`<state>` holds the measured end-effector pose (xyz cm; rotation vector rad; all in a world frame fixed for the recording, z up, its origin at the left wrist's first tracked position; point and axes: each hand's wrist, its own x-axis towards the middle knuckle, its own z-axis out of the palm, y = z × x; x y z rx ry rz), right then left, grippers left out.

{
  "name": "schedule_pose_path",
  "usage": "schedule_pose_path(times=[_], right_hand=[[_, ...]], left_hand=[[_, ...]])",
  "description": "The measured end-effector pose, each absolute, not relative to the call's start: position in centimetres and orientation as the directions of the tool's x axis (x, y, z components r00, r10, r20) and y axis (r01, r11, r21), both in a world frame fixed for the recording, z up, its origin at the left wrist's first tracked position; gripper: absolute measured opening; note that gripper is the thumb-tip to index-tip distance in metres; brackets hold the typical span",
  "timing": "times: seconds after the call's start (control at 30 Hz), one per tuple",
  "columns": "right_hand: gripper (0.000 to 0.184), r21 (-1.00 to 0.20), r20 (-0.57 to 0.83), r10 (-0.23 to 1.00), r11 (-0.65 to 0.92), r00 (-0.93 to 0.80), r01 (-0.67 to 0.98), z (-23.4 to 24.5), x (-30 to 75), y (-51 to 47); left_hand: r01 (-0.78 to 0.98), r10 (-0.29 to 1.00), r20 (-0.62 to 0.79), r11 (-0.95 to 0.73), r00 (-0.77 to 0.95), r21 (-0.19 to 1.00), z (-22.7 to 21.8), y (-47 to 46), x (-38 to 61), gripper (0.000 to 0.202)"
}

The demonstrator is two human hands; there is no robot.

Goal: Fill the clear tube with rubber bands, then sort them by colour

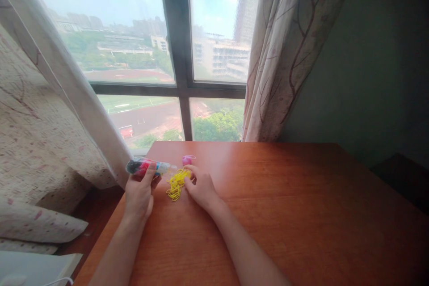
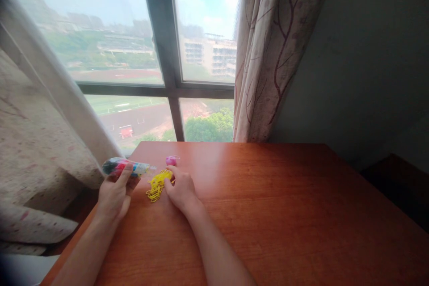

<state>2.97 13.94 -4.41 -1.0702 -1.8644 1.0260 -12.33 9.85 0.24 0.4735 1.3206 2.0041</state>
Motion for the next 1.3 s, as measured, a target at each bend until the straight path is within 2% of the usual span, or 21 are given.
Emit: schedule_pose_path(times=[0.13,0.3,0.37,0.43,0.57,0.73,0.87,1.0,1.17,1.3], right_hand=[[0.046,-0.813,0.206,0.894,0.383,-0.399,0.439,-3.9,3.4,13.6],[0.026,-0.56,0.142,0.871,0.463,-0.47,0.687,-2.7,3.0,12.4],[0.023,-0.468,0.117,0.848,0.506,-0.516,0.725,-2.5,2.7,11.8],[0.023,-0.44,0.121,0.802,0.571,-0.584,0.693,-2.4,2.5,11.3],[0.03,-0.533,0.184,0.739,0.629,-0.649,0.565,-2.8,2.6,11.1],[0.036,-0.79,0.286,0.806,0.504,-0.518,0.348,-3.7,2.5,11.6],[0.046,-0.912,0.315,0.818,0.401,-0.481,0.085,-4.1,2.0,11.6],[0.066,-0.96,0.272,0.729,0.254,-0.628,-0.121,-3.8,1.8,11.2],[0.054,-0.981,0.195,0.715,0.132,-0.672,-0.143,-3.4,1.7,11.4],[0.056,-0.981,0.016,0.611,-0.145,-0.791,-0.132,-2.9,1.6,11.7]], left_hand=[[-0.323,0.703,-0.06,-0.247,-0.709,0.914,0.4,9.7,-12.4,0.046],[-0.277,0.698,-0.031,-0.242,-0.715,0.93,0.5,9.6,-12.4,0.047],[-0.261,0.703,-0.019,-0.24,-0.711,0.935,0.4,9.6,-12.4,0.047],[-0.252,0.707,-0.012,-0.236,-0.707,0.938,0.4,9.6,-12.5,0.047],[-0.248,0.704,-0.013,-0.233,-0.71,0.94,0.2,9.7,-12.6,0.047],[-0.259,0.713,0.002,-0.258,-0.701,0.931,0.4,9.5,-12.3,0.045],[-0.378,0.747,-0.051,-0.275,-0.663,0.884,0.7,9.5,-12.2,0.043],[-0.493,0.805,-0.121,-0.23,-0.581,0.839,0.4,9.7,-11.7,0.035],[-0.499,0.87,-0.141,-0.133,-0.473,0.856,-0.1,9.7,-10.1,0.034],[-0.434,0.86,-0.096,-0.154,-0.5,0.888,0.3,9.7,-10.0,0.04]])
